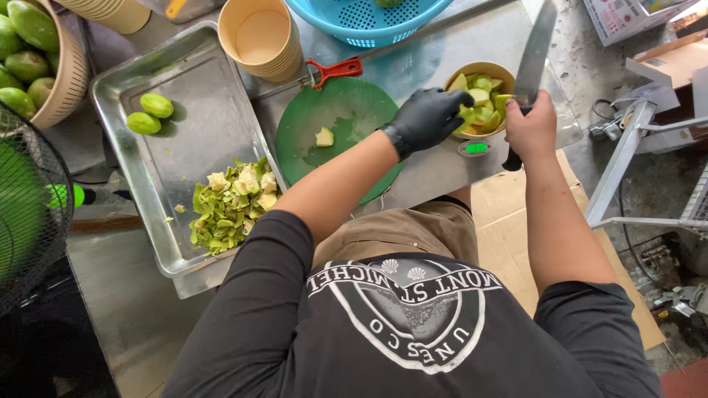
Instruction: The person chops small green fruits on a cutting board using a knife and places the pieces into a bowl.
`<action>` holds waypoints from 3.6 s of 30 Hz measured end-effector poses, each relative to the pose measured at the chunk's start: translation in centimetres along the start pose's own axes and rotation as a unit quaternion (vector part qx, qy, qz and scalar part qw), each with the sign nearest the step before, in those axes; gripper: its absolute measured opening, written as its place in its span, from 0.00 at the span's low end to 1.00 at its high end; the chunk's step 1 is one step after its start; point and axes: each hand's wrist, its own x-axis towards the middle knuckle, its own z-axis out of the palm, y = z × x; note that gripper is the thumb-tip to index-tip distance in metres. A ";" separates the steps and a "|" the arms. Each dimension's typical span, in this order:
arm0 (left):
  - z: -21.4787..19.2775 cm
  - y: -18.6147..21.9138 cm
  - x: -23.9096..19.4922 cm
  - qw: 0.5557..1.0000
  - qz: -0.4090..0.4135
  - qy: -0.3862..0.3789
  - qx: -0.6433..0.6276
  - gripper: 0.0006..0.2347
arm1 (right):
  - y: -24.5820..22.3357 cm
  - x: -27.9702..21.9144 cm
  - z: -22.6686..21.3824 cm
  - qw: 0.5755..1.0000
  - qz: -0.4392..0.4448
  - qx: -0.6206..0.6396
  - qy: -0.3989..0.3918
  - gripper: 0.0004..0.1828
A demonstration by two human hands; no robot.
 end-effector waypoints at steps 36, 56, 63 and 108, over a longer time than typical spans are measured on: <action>-7.0 -5.3 -18.6 0.954 -0.135 -0.040 0.265 0.36 | 5.3 -10.5 7.6 0.903 0.147 0.098 -0.392 0.09; 4.6 -1.7 1.5 0.884 -0.122 0.127 -0.434 0.12 | 8.9 -15.8 -0.9 0.927 0.164 0.283 -0.180 0.07; 3.1 -0.1 3.6 0.989 -0.137 0.005 -0.051 0.12 | 9.2 -15.8 -3.8 0.941 0.135 0.288 -0.120 0.06; -5.3 -4.6 0.2 0.978 -0.142 -0.052 0.144 0.10 | 9.0 -15.3 -4.7 0.954 0.082 0.264 -0.115 0.05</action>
